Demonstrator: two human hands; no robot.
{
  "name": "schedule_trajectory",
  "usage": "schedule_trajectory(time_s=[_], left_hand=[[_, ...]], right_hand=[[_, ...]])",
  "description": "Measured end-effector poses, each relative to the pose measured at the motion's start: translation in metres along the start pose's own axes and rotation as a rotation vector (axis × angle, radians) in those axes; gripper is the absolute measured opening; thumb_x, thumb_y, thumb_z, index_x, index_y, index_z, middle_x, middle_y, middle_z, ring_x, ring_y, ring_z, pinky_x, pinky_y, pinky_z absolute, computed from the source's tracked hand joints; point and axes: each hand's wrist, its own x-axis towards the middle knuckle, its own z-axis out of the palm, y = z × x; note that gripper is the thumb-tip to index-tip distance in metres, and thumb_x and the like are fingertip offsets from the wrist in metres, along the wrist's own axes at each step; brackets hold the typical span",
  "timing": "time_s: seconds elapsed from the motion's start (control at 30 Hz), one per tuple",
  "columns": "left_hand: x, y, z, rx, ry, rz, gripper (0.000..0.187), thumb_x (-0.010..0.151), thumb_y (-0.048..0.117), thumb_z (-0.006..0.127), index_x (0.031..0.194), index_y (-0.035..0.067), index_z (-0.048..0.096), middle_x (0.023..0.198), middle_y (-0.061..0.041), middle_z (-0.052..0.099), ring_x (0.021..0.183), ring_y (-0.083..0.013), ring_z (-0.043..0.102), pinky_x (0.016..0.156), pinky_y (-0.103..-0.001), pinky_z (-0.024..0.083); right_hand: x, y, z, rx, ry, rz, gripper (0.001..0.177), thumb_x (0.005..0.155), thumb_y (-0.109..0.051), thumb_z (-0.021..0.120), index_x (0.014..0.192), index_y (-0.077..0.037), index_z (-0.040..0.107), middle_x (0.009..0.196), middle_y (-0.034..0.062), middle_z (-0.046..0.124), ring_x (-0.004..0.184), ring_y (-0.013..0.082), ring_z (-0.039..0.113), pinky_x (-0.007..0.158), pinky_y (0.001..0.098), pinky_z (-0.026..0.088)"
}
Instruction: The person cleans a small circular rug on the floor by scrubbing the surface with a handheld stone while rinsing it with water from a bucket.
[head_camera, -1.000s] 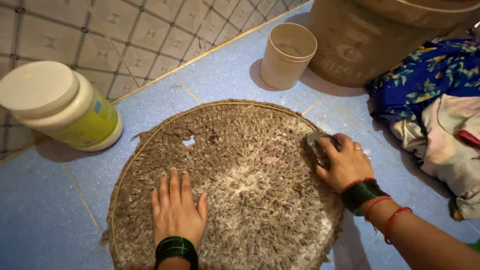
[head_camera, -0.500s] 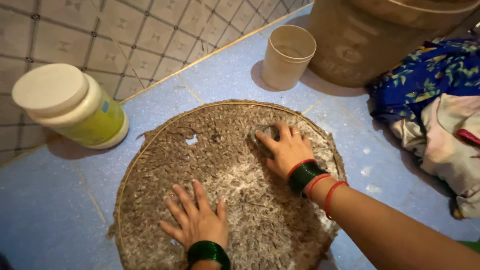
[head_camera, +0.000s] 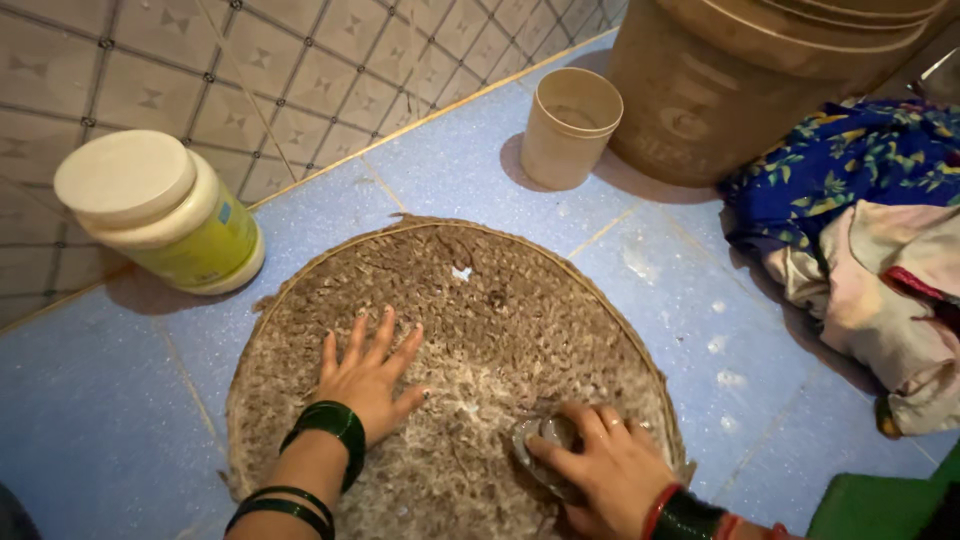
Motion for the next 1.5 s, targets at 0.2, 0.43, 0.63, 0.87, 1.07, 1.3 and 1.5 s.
schedule_trajectory(time_s=[0.2, 0.43, 0.63, 0.87, 1.07, 1.3, 1.5], left_hand=[[-0.028, 0.044, 0.048, -0.169, 0.172, -0.410, 0.071, 0.100, 0.060, 0.034, 0.160, 0.030, 0.011, 0.169, -0.006, -0.006, 0.153, -0.0325, -0.005, 0.117, -0.066, -0.004], [-0.026, 0.033, 0.074, 0.029, 0.345, -0.377, 0.070, 0.094, 0.053, 0.034, 0.159, 0.031, 0.026, 0.170, -0.006, 0.013, 0.152, -0.0335, 0.013, 0.114, -0.066, 0.012], [-0.031, 0.039, 0.060, 0.012, 0.218, -0.398, 0.067, 0.098, 0.053, 0.034, 0.160, 0.031, 0.026, 0.171, -0.006, 0.012, 0.153, -0.0352, 0.011, 0.115, -0.066, 0.009], [-0.029, 0.040, 0.065, 0.011, 0.233, -0.392, 0.068, 0.097, 0.050, 0.034, 0.160, 0.030, 0.023, 0.171, -0.006, 0.011, 0.155, -0.0355, 0.009, 0.115, -0.066, 0.007], [-0.029, 0.039, 0.071, -0.022, 0.352, -0.376, 0.069, 0.094, 0.047, 0.040, 0.159, 0.030, 0.026, 0.170, -0.005, 0.015, 0.154, -0.0339, 0.013, 0.115, -0.066, 0.008], [-0.031, 0.040, 0.073, -0.023, 0.531, -0.341, 0.066, 0.092, 0.049, 0.042, 0.155, 0.031, 0.037, 0.166, -0.007, 0.026, 0.152, -0.0354, 0.021, 0.114, -0.067, 0.014], [-0.029, 0.039, 0.080, 0.048, 0.423, -0.365, 0.066, 0.094, 0.049, 0.040, 0.157, 0.030, 0.035, 0.167, -0.007, 0.025, 0.153, -0.0352, 0.020, 0.113, -0.068, 0.015]], right_hand=[[0.048, -0.015, -0.032, 0.218, 0.368, 0.051, 0.069, 0.080, -0.045, 0.078, 0.143, -0.033, 0.052, 0.146, 0.0162, 0.045, 0.124, 0.0406, 0.051, 0.101, 0.0539, 0.049], [0.079, -0.004, -0.012, 0.085, 0.361, -0.127, 0.073, 0.074, -0.036, 0.077, 0.143, -0.032, 0.054, 0.147, 0.0201, 0.047, 0.127, 0.0428, 0.052, 0.095, 0.0553, 0.048], [0.098, 0.103, -0.051, -0.010, 0.443, 0.403, 0.071, 0.078, -0.034, 0.077, 0.144, -0.039, 0.052, 0.145, 0.0174, 0.048, 0.124, 0.0410, 0.054, 0.101, 0.0516, 0.049], [0.085, 0.003, -0.028, 0.075, 0.447, 0.046, 0.069, 0.073, -0.039, 0.082, 0.136, -0.030, 0.057, 0.142, 0.0199, 0.047, 0.123, 0.0412, 0.052, 0.098, 0.0549, 0.050], [0.089, -0.014, -0.012, 0.028, 0.300, -0.061, 0.069, 0.075, -0.035, 0.082, 0.139, -0.032, 0.057, 0.146, 0.0188, 0.046, 0.126, 0.0441, 0.053, 0.094, 0.0611, 0.050], [0.102, 0.105, -0.052, -0.068, 0.375, 0.542, 0.071, 0.077, -0.037, 0.079, 0.143, -0.038, 0.052, 0.147, 0.0125, 0.044, 0.126, 0.0396, 0.051, 0.097, 0.0554, 0.050], [0.081, -0.004, -0.011, 0.137, 0.421, 0.085, 0.061, 0.076, -0.025, 0.075, 0.135, -0.034, 0.061, 0.141, 0.0111, 0.053, 0.116, 0.0344, 0.061, 0.094, 0.0519, 0.055]])
